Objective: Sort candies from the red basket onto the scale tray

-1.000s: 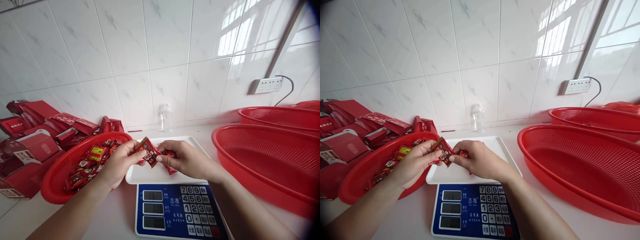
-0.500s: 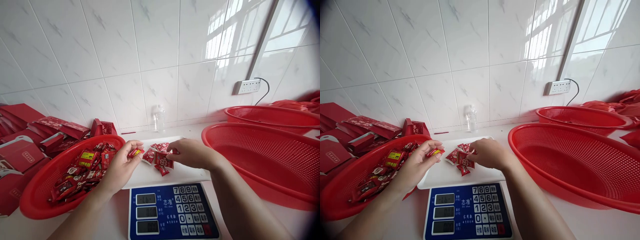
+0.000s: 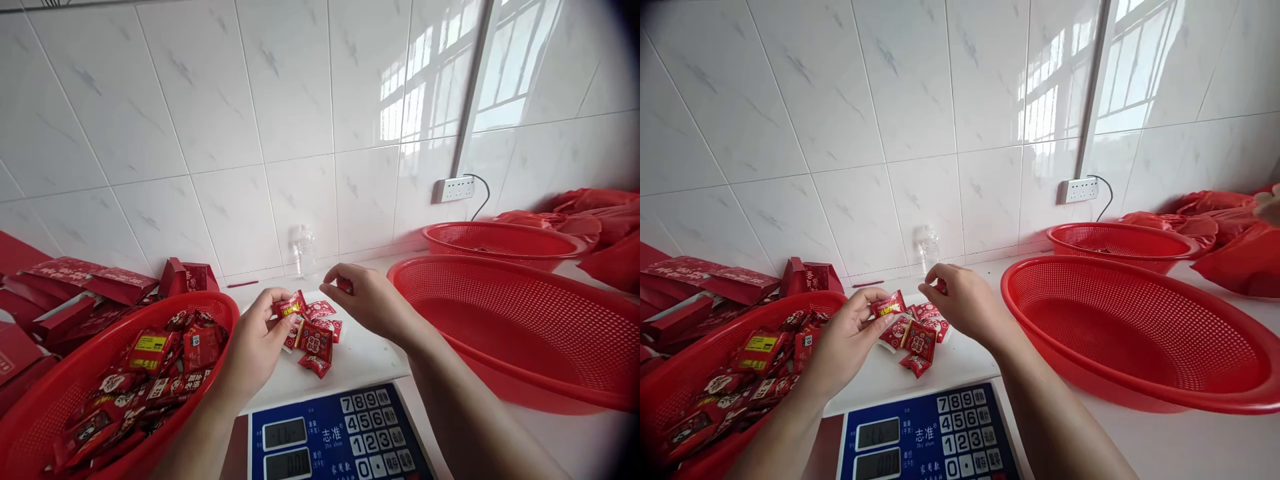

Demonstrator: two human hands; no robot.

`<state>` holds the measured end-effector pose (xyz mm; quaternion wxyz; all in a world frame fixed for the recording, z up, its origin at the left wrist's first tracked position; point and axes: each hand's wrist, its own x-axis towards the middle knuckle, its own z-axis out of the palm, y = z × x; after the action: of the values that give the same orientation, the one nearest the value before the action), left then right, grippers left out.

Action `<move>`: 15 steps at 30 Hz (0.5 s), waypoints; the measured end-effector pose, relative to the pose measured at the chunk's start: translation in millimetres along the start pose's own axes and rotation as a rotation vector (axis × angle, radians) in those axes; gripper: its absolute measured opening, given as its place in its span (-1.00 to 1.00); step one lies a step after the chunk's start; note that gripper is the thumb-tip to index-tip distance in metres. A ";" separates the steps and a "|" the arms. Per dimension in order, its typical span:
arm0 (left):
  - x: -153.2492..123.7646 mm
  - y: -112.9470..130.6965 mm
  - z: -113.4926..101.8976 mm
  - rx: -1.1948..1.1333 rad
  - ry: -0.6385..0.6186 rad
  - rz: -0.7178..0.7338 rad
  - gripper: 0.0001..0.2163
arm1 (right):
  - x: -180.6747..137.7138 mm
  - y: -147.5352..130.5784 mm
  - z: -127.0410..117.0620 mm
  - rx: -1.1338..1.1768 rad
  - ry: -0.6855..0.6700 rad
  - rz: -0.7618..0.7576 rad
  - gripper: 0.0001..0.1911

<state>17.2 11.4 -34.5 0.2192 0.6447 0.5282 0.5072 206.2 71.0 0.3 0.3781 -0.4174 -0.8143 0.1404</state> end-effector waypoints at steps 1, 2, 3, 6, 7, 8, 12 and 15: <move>1.1 -4.2 -0.4 0.047 -0.028 -0.009 -0.80 | 0.8 0.7 1.7 -0.009 -0.016 0.004 -0.79; 1.9 -8.3 -1.0 0.107 -0.047 -0.018 -0.81 | 1.7 1.6 3.4 -0.024 -0.035 0.008 -0.79; 2.2 -11.9 -1.7 0.170 -0.059 -0.024 -0.82 | 2.6 2.4 5.1 -0.046 -0.054 0.011 -0.79; 0.8 -17.8 -3.4 0.294 -0.117 -0.034 -0.84 | 3.9 4.6 9.6 -0.134 -0.142 -0.006 -0.78; -0.1 -18.3 -3.8 0.302 -0.149 -0.035 -0.84 | 3.8 5.3 10.9 -0.165 -0.185 -0.022 -0.78; -1.1 -18.5 -4.2 0.303 -0.183 -0.030 -0.81 | 3.4 6.1 12.2 -0.193 -0.233 -0.045 -0.78; -3.8 -20.2 -6.5 0.337 -0.293 0.061 -0.74 | 1.3 8.2 17.6 -0.271 -0.431 -0.157 -0.82; -3.9 -23.8 -8.7 0.445 -0.327 0.093 -0.83 | 0.8 8.2 21.2 -0.311 -0.489 -0.186 -0.86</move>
<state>-1.1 13.9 -52.2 0.1311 0.7740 0.5538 0.2775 195.0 78.6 -18.0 0.1134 -0.3478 -0.9277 0.0752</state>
